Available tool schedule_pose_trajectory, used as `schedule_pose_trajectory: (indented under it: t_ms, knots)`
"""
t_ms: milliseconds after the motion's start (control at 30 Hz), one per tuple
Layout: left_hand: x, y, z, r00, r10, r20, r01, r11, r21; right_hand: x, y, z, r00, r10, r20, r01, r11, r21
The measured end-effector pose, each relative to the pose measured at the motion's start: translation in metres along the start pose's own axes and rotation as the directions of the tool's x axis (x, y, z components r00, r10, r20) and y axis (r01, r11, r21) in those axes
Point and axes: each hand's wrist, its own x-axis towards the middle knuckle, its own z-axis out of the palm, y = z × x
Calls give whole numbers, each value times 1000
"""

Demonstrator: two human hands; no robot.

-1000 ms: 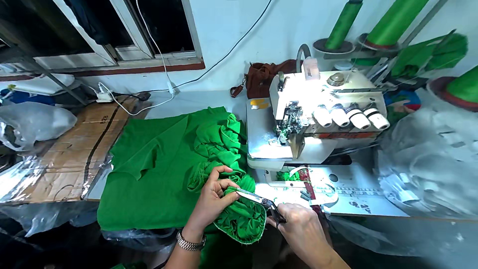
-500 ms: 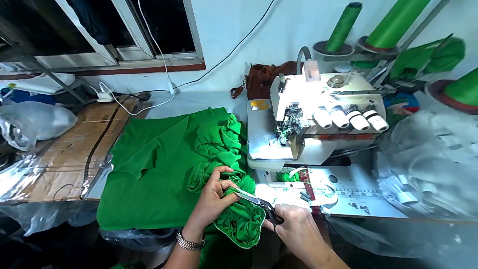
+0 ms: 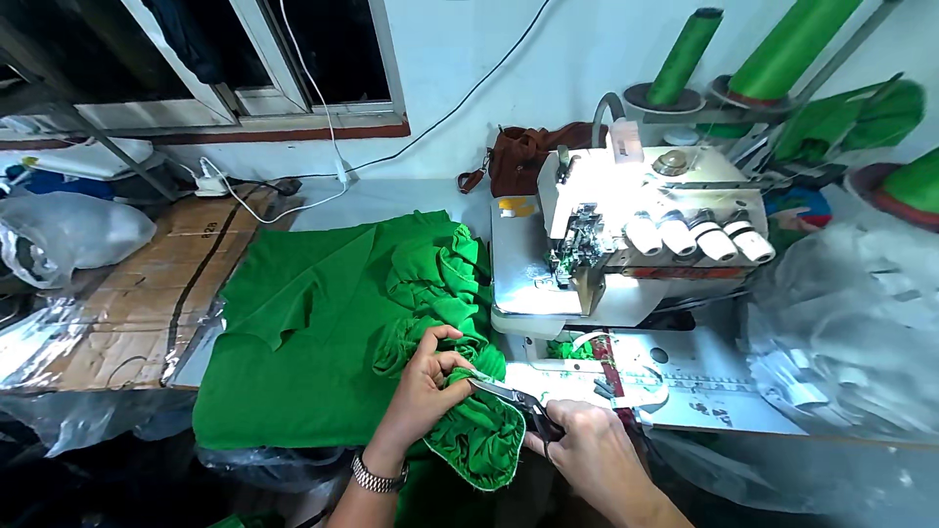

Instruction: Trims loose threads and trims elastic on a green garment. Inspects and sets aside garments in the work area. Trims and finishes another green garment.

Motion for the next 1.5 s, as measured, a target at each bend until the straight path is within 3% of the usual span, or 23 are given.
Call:
schedule_pose_trajectory:
  t_ms: [333, 567, 900, 1267, 1400, 1500]
  knots:
    - [0, 1, 0, 1000, -19, 9, 19, 1000, 4, 5, -4, 6, 991, -86, -105, 75, 992, -103]
    - [0, 2, 0, 1000, -22, 6, 21, 1000, 4, 7, -4, 5, 989, -110, -97, 96, 985, -143]
    - [0, -1, 1, 1000, -18, 12, 18, 1000, 20, 5, 6, 1, 996, -83, 19, 82, 996, 34]
    - [1, 1, 0, 999, -30, 21, 30, 999, 25, 16, 3, -8, 991, -85, 104, 83, 996, 18]
    - [1, -1, 0, 1000, -19, 25, 19, 999, 37, 16, 9, -5, 987, -154, 51, 156, 987, -35]
    - [1, -2, 1, 1000, -8, 17, 7, 998, 57, 18, 11, -13, 987, -63, 145, 55, 997, 59]
